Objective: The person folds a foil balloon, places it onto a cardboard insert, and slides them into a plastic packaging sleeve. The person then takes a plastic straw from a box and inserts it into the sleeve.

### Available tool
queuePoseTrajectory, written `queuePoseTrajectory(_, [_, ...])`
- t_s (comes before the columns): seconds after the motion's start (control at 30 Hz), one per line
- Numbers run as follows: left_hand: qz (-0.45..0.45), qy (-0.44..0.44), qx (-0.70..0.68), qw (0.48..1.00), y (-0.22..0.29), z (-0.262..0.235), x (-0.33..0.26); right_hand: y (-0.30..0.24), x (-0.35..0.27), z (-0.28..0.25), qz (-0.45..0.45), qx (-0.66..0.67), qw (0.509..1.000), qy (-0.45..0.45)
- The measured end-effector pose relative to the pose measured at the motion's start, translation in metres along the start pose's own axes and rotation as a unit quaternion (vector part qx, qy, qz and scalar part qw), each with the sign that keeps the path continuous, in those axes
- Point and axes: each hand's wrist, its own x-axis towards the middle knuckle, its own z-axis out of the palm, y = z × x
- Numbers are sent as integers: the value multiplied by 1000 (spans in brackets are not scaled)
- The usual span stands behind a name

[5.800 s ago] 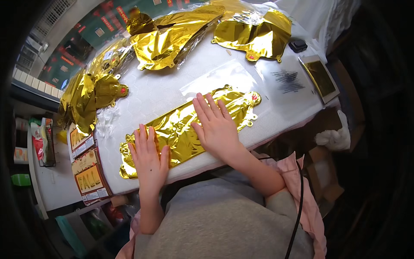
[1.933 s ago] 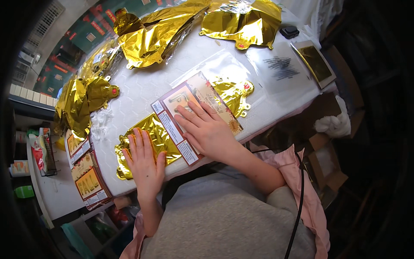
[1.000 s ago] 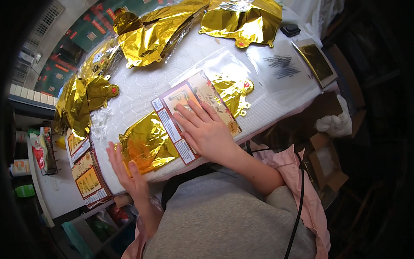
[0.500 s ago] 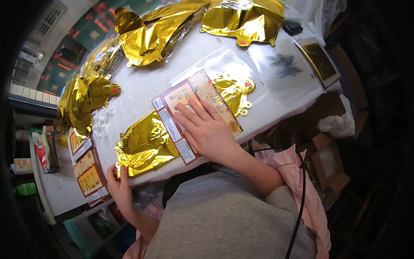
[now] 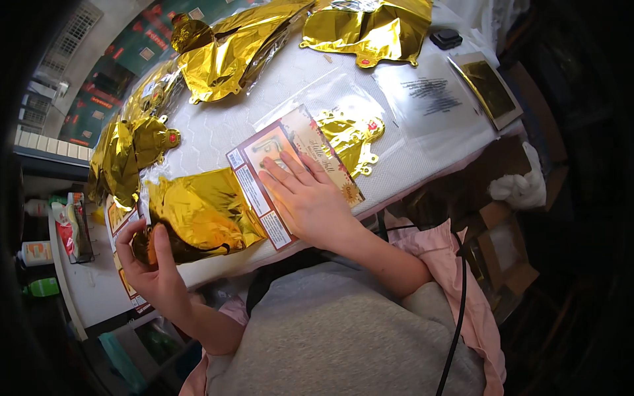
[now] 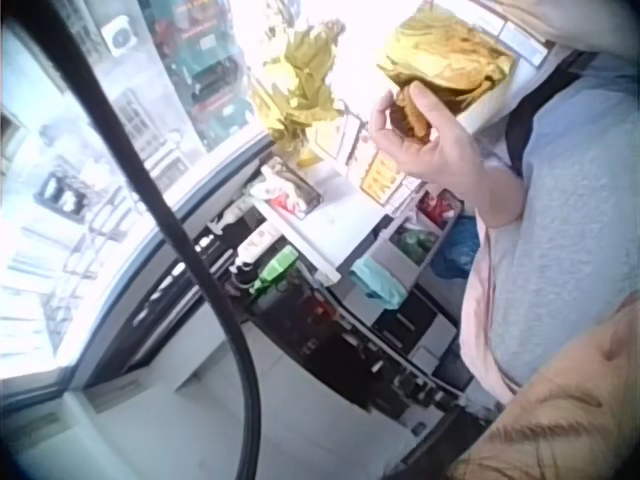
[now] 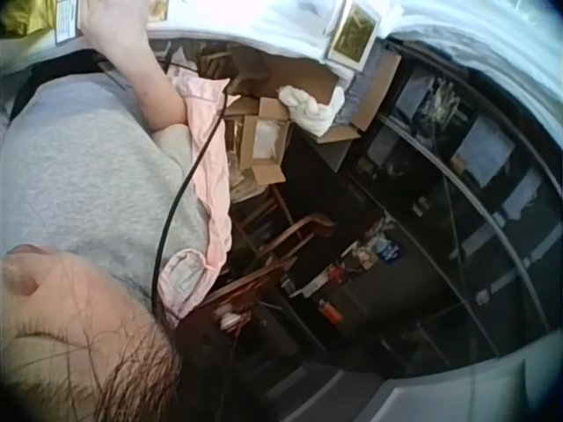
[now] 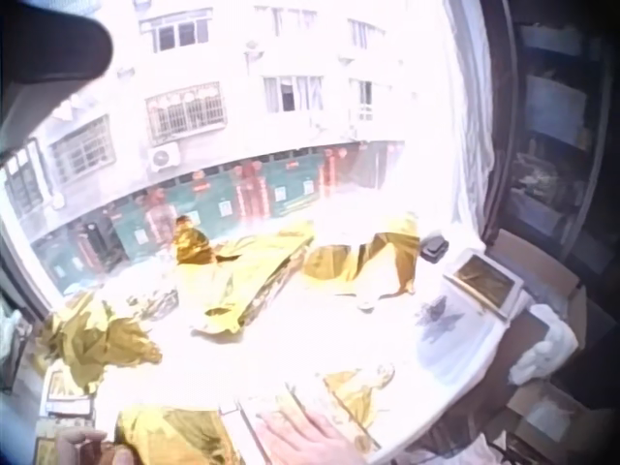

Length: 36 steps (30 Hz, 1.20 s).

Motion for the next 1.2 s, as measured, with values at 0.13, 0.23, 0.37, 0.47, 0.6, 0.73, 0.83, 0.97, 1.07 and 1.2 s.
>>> queuePoseTrajectory(0.13, [29,-140,-25,989,60,76,12,6,-3,2,3,-5,1000,1])
queuePoseTrajectory(0.23, [170,-202,61,963,71,131,17,0,1,0,-27,-17,999,-16])
queuePoseTrajectory(0.37, [182,-262,0,948,64,153,-14,10,-20,11,88,186,978,20])
queuePoseTrajectory(0.47, [229,-188,-75,952,34,123,-38,12,-23,15,99,196,975,-9])
queuePoseTrajectory(0.6, [-18,-149,19,988,-40,74,-49,7,-13,7,64,74,993,-72])
queuePoseTrajectory(0.73, [35,-281,177,943,-57,77,-46,7,-16,6,74,63,989,-109])
queuePoseTrajectory(0.83, [69,-320,219,919,-49,97,-48,6,-14,10,41,61,997,1])
queuePoseTrajectory(0.97, [104,-324,302,890,-55,108,-52,5,-10,11,45,84,995,16])
queuePoseTrajectory(1.07, [110,-322,308,889,-56,109,-53,3,-12,11,51,91,994,30])
queuePoseTrajectory(1.2, [113,-323,310,887,-52,110,-52,5,-18,12,93,99,990,-30])
